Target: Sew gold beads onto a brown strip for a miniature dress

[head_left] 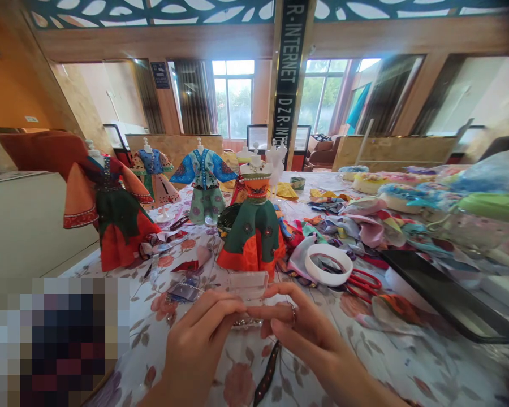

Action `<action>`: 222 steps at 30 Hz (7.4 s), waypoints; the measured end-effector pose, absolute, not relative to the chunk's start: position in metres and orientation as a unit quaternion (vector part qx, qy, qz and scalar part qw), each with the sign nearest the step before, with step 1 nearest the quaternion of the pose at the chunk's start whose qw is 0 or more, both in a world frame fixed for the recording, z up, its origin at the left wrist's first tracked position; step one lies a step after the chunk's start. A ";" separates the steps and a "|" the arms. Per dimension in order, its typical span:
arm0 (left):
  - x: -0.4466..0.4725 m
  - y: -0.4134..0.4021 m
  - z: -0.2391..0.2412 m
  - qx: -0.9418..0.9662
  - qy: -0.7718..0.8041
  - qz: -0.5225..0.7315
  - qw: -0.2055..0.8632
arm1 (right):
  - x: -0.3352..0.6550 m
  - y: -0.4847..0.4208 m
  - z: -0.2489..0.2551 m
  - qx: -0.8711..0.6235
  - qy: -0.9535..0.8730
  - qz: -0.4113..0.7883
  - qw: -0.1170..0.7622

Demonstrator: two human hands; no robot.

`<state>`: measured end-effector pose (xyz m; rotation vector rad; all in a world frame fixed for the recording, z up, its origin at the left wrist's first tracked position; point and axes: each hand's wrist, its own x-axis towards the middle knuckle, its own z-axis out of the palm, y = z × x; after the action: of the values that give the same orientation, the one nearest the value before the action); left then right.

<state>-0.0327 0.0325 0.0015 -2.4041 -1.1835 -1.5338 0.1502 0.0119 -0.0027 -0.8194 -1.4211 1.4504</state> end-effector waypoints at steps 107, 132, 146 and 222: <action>-0.031 0.030 0.012 -0.781 -0.310 -0.535 0.082 | 0.148 0.014 0.004 -0.314 -0.742 0.282 0.520; -0.027 0.032 0.006 -0.784 -0.317 -0.520 0.119 | 0.147 0.018 0.003 -0.345 -0.671 0.411 0.512; -0.030 0.035 -0.004 -0.791 -0.326 -0.502 0.121 | 0.146 0.017 0.002 -0.339 -0.759 0.269 0.487; -0.011 0.020 -0.009 -0.758 -0.433 -0.406 -0.271 | 0.166 0.041 0.009 -0.461 -0.721 0.290 0.429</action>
<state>-0.0110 0.0197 -0.0092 -2.9049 -1.6606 -1.5550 0.1661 0.0408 0.0086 -1.1504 -1.8002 0.7231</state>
